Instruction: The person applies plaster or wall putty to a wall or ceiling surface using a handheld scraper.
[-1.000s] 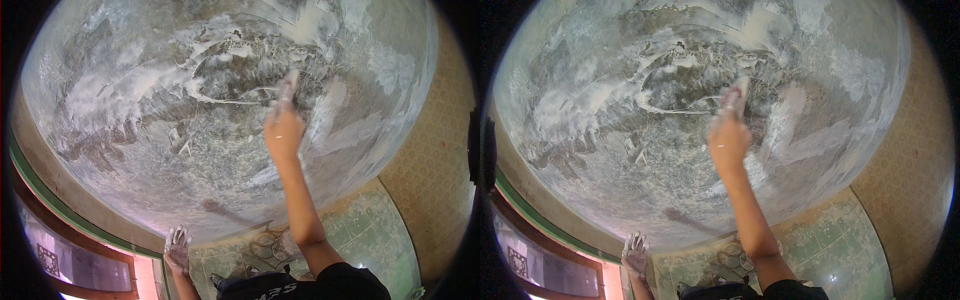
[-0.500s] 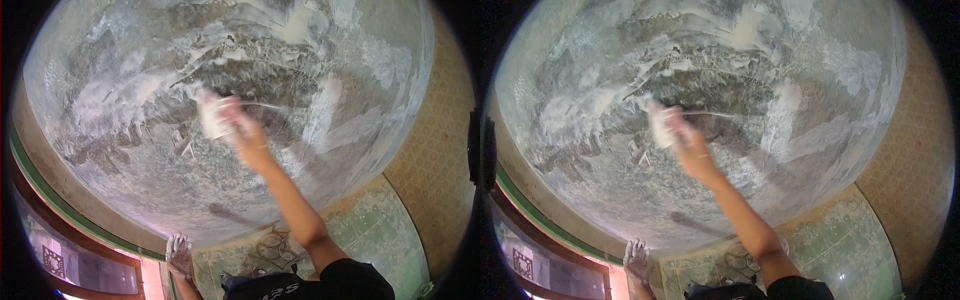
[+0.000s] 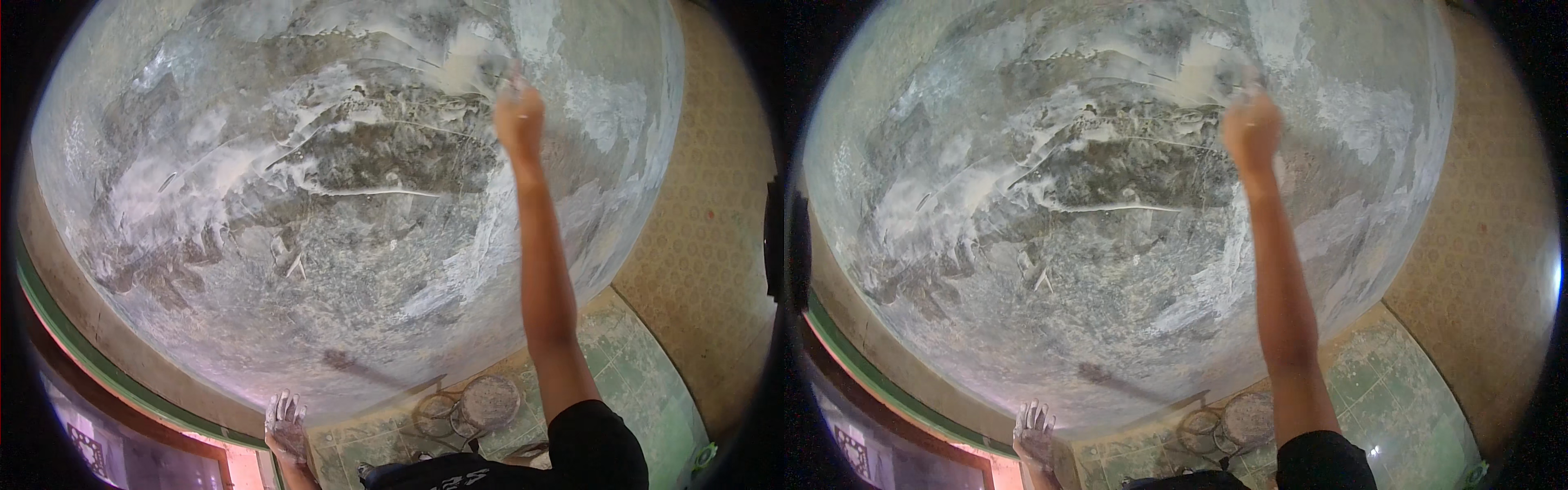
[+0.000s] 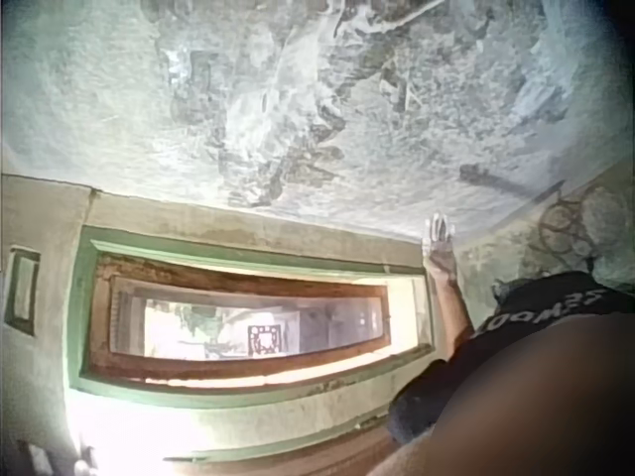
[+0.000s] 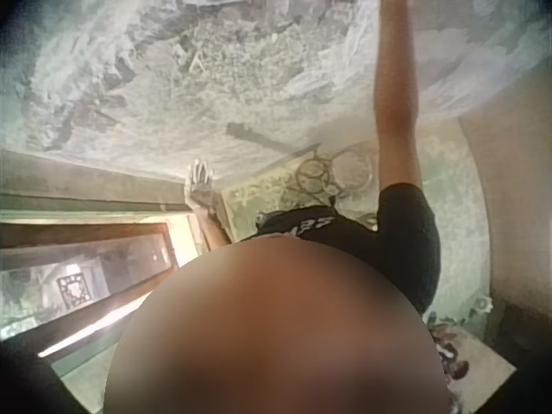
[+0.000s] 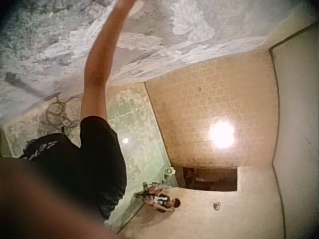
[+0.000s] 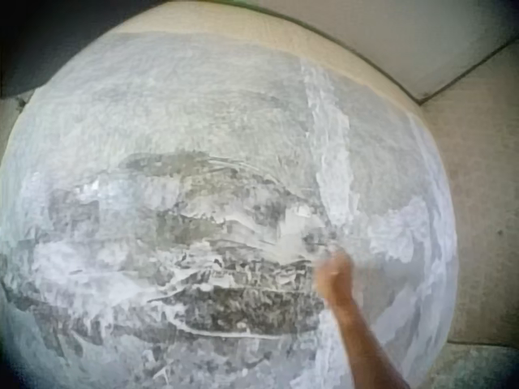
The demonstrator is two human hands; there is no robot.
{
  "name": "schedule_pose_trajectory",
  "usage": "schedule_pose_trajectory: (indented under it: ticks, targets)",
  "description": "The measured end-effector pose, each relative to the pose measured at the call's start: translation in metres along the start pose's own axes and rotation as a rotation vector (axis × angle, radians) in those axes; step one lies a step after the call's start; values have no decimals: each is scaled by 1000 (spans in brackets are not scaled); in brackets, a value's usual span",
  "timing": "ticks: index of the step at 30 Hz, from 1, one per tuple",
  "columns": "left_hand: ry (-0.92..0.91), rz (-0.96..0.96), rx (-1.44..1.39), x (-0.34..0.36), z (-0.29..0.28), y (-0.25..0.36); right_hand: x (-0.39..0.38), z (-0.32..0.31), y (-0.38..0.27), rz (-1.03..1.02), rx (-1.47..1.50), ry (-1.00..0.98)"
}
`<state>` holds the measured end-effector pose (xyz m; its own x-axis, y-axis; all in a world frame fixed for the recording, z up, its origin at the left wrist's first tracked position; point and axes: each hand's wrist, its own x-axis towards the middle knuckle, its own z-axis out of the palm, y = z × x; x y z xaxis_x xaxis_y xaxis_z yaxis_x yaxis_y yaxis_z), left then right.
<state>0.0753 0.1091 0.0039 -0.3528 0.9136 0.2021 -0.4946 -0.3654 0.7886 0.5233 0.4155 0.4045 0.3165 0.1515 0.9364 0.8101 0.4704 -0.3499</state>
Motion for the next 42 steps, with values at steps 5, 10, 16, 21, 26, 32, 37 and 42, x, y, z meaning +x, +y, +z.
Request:
schedule_pose_trajectory:
  ticks: [5,10,16,21,26,32,37,42]
  targets:
    - [-52,-11,-26,11,-4,-10,-37,17,-129,137,196,-288]
    - [-33,-62,-38,25,23,-13,-70,-5,-190,-412,149,-427]
    - [-98,-38,20,29,26,0,-7,-38,-69,277,432,-307]
    - [-113,2,-12,23,7,-1,80,-13,32,46,90,38]
    - [-63,74,-6,15,1,-1,76,18,-67,-67,179,19]
    - [-1,77,-65,12,9,-6,75,43,-178,-278,245,40]
    - [13,134,-124,0,4,-9,58,80,-286,-566,269,-82]
    - [139,151,-138,-26,-7,-10,-11,99,-399,-821,268,-295]
